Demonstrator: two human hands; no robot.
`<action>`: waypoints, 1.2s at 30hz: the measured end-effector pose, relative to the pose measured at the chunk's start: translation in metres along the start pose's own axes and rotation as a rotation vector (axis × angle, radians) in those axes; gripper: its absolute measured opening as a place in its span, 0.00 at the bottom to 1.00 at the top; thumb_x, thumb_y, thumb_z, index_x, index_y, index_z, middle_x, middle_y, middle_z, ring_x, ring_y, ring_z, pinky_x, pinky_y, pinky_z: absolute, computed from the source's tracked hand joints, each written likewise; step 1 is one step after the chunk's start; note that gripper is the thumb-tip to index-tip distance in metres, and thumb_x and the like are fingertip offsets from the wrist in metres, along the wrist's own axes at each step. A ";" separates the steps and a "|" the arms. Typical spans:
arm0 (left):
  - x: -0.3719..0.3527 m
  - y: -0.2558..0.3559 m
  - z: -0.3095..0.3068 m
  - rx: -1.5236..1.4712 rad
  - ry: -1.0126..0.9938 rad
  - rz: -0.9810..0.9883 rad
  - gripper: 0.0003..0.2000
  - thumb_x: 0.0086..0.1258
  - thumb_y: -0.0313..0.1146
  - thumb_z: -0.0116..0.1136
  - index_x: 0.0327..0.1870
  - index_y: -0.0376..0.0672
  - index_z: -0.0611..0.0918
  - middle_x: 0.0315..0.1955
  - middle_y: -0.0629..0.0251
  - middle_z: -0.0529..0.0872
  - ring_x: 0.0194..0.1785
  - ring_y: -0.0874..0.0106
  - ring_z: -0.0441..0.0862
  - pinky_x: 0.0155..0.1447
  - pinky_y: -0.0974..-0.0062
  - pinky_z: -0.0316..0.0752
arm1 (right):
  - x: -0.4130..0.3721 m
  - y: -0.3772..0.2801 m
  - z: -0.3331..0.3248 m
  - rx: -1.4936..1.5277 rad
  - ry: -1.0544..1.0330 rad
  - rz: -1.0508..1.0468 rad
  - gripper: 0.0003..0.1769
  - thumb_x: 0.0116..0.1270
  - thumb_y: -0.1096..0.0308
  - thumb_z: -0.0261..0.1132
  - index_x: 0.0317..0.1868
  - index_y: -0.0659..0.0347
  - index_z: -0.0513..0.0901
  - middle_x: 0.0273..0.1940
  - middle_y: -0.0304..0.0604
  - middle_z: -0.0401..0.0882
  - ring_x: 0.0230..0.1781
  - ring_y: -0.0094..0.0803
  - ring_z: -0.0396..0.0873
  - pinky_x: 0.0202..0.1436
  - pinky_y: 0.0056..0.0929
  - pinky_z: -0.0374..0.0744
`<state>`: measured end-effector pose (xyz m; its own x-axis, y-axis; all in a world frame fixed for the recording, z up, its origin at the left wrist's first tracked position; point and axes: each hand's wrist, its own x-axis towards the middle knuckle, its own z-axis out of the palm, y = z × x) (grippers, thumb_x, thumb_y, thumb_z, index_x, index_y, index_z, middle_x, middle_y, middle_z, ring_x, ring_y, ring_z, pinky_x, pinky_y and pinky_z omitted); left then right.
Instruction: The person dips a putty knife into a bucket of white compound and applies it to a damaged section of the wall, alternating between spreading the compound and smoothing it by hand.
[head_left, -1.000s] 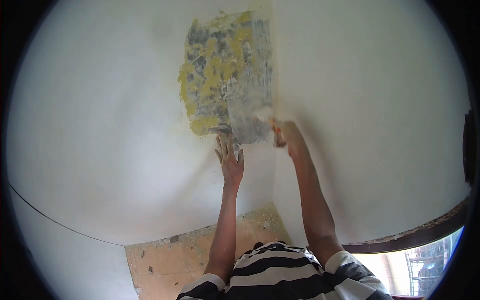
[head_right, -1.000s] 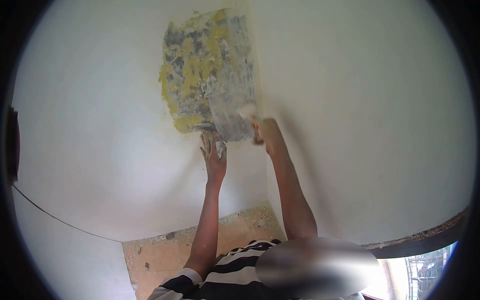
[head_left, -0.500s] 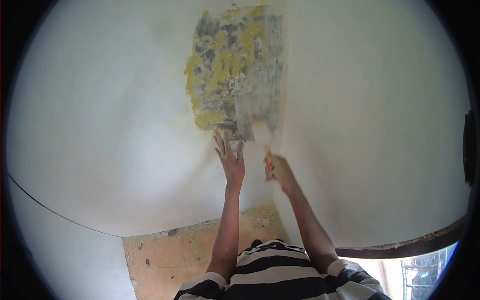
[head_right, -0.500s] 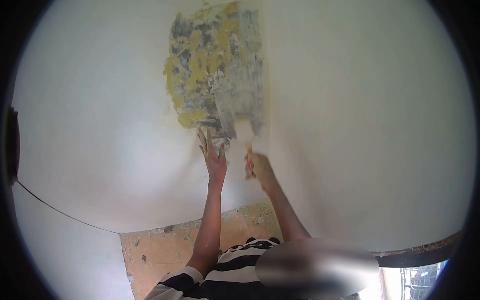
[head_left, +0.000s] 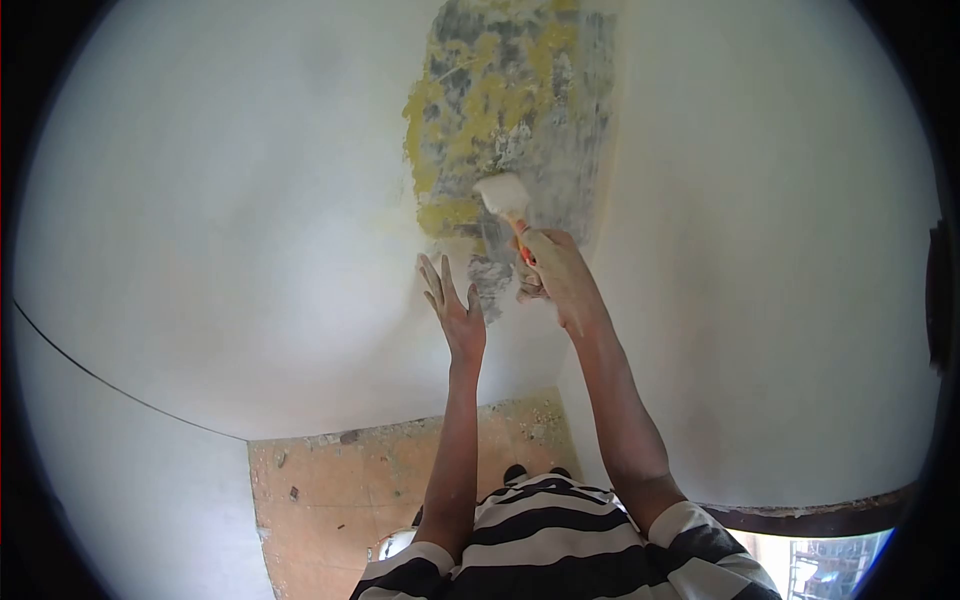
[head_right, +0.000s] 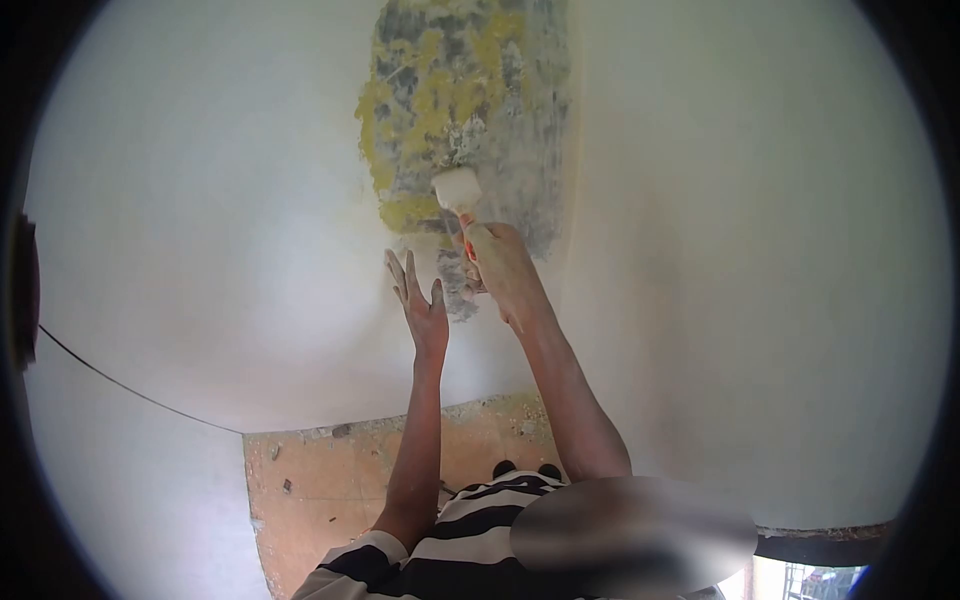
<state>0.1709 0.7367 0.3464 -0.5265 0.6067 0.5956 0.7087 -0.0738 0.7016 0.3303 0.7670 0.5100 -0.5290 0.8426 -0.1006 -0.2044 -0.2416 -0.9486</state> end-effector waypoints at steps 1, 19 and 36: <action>-0.001 0.001 -0.002 0.002 0.005 -0.004 0.37 0.76 0.24 0.57 0.84 0.50 0.58 0.86 0.56 0.42 0.87 0.49 0.37 0.82 0.32 0.40 | -0.009 -0.004 0.002 -0.023 0.010 -0.056 0.23 0.81 0.48 0.58 0.39 0.62 0.78 0.16 0.28 0.63 0.13 0.19 0.61 0.19 0.28 0.71; -0.015 -0.009 0.019 -0.007 -0.085 0.039 0.36 0.76 0.26 0.58 0.84 0.49 0.58 0.86 0.53 0.44 0.87 0.46 0.39 0.83 0.34 0.42 | 0.032 0.264 -0.053 -0.220 0.155 0.305 0.28 0.84 0.43 0.48 0.43 0.62 0.78 0.21 0.36 0.70 0.14 0.26 0.71 0.19 0.31 0.80; -0.004 -0.002 -0.006 -0.078 -0.027 0.040 0.36 0.76 0.24 0.57 0.84 0.49 0.58 0.86 0.54 0.43 0.87 0.46 0.41 0.83 0.35 0.43 | -0.011 -0.035 0.041 0.121 -0.092 -0.113 0.18 0.82 0.51 0.56 0.45 0.60 0.77 0.18 0.26 0.59 0.14 0.18 0.54 0.18 0.26 0.61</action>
<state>0.1681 0.7297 0.3449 -0.4848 0.6233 0.6135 0.6896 -0.1590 0.7065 0.3099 0.7467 0.5568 -0.5691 0.8214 0.0375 -0.3613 -0.2089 -0.9087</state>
